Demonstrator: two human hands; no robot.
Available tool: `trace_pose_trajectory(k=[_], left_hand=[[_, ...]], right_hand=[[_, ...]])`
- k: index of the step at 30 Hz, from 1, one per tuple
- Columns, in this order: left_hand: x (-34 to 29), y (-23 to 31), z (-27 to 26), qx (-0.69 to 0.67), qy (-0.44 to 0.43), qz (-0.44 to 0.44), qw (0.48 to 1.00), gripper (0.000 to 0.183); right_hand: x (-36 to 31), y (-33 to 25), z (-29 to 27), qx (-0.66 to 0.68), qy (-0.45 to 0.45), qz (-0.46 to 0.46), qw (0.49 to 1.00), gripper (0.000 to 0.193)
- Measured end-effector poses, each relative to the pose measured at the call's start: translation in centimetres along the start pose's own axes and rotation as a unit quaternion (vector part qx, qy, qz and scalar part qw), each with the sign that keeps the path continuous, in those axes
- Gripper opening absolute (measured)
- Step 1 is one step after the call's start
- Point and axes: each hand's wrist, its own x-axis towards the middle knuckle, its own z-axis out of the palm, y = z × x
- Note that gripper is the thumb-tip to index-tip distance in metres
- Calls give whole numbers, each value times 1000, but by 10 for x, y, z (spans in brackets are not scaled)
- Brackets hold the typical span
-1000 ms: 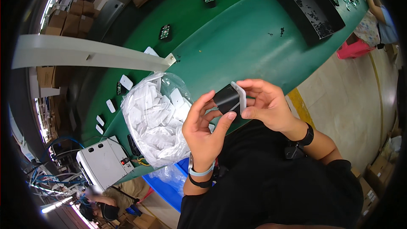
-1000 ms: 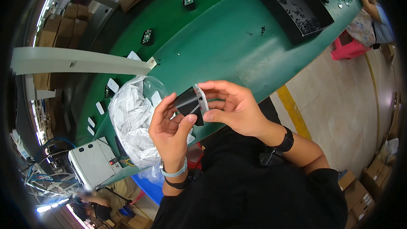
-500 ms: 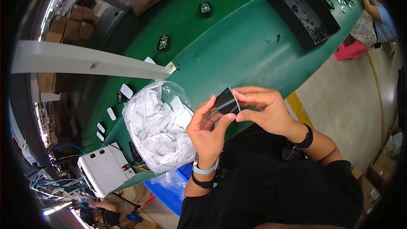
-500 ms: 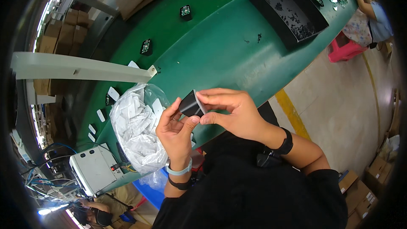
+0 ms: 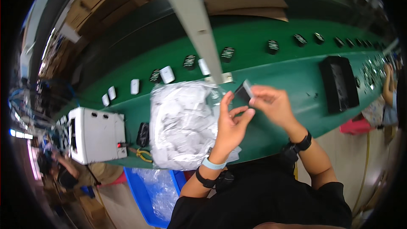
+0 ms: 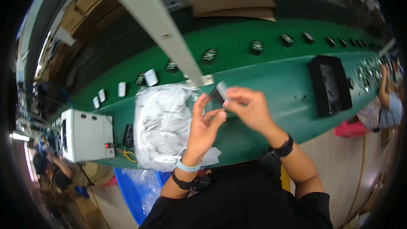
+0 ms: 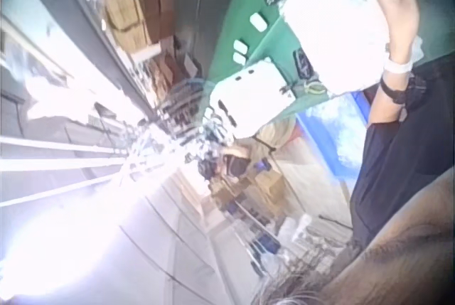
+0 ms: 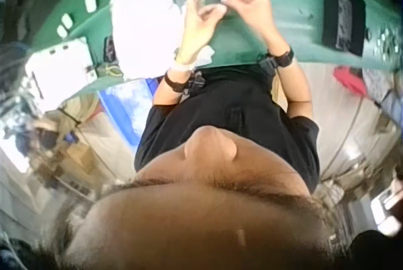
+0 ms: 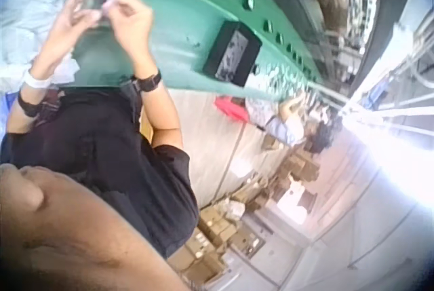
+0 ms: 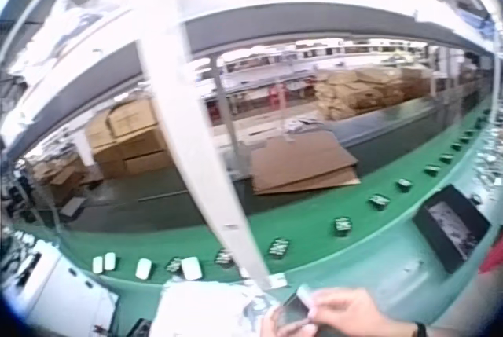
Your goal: The person repeatedly picks up small white plastic casings and green circuit boards from a green workbench. They insert the circuit boards into the casings, close the units, and place the assembled items on the table. The process is repeated continuously throughout the clip.
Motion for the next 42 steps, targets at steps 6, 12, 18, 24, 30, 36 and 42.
trace_pose_trajectory(k=[6, 12, 18, 24, 30, 36, 42], left_hand=[[-3, 31, -77, 155, -10, 59, 986, 23], [-16, 57, -128, 366, 89, 97, 921, 16], [-30, 43, -122, 360, 98, 112, 921, 15], [-36, 35, -87, 447, -2, 129, 885, 15], [-26, 13, -70, 577, -46, 162, 799, 22], [13, -7, -45, 705, -20, 95, 703, 29], [30, -17, -40, 742, 19, 78, 666, 27]], right_hand=[[132, 63, -28, -459, 123, -217, 853, 26], [151, 78, -23, -501, 156, -171, 834, 20], [160, 87, -18, -517, 159, -204, 816, 19], [145, 57, -22, -486, 143, -192, 840, 35], [41, 6, -26, -315, 45, -138, 938, 31], [-62, -8, -59, -362, -1, -99, 927, 7], [-88, -6, -166, -442, 262, -66, 856, 3]])
